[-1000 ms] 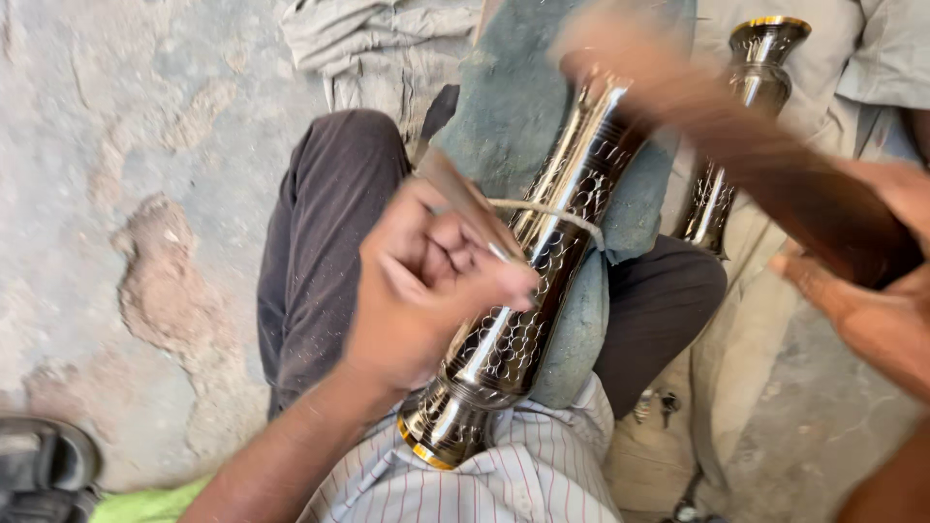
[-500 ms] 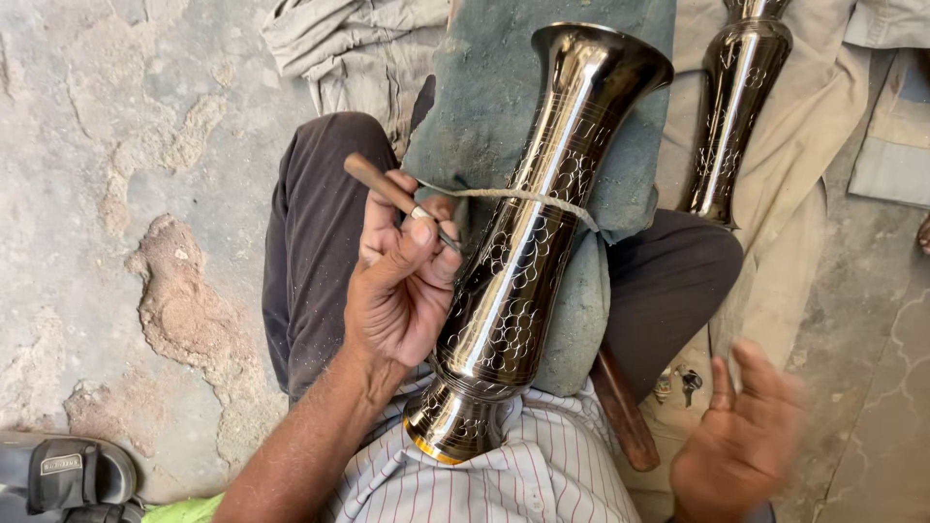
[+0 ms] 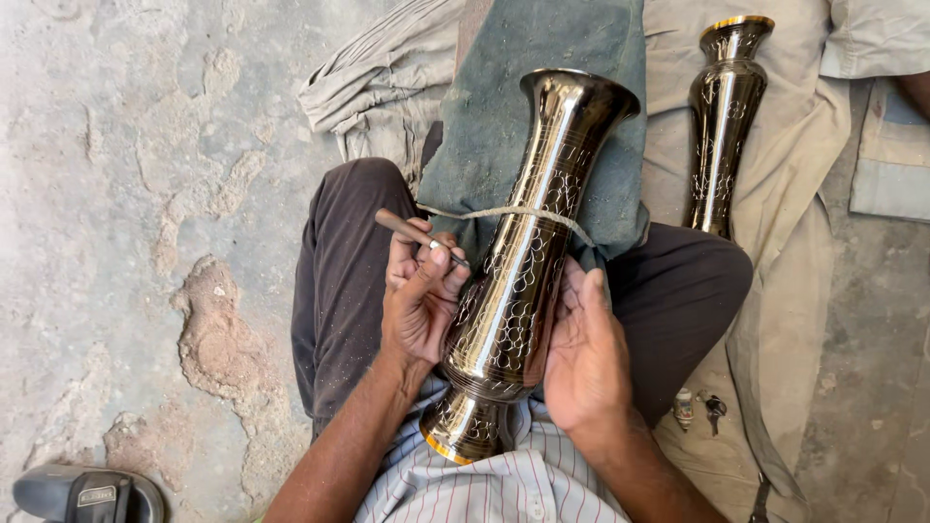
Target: The person sits on the floor and uses a chisel and wooden mallet to engrave a decorative pattern onto a silver-colored metal vase. They hold the chisel against the vase and strike it repeatedly with the mallet, rotating the vase to work on different sections.
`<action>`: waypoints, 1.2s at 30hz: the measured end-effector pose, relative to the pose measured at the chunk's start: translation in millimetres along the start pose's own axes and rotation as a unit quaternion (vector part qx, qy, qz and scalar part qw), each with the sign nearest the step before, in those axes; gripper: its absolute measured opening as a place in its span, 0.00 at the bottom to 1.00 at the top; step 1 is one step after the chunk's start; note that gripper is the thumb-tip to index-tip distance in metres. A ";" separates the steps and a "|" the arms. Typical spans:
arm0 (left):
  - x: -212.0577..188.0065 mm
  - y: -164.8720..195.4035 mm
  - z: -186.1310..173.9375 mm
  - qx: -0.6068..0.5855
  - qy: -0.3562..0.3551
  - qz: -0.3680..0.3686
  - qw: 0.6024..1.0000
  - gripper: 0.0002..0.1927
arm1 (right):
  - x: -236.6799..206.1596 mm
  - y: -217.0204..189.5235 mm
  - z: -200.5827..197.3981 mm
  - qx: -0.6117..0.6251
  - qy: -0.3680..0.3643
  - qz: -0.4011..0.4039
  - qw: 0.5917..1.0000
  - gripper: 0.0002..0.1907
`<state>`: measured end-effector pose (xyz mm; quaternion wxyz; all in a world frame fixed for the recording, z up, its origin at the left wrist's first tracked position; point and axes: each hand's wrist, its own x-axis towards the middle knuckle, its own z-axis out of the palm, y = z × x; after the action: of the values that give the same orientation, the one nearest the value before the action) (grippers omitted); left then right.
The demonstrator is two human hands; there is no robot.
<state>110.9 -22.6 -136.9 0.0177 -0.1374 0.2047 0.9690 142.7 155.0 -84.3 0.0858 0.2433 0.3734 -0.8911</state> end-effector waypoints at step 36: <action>1.6 44.5 138.3 0.673 -0.252 -0.047 0.694 0.18 | -24.3 -10.6 -144.0 -0.414 -0.095 0.037 0.904 0.54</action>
<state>69.5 -7.9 1.6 0.2020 0.1510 0.7833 0.5682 213.4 263.6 -152.5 0.2470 0.1140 0.6898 -0.6710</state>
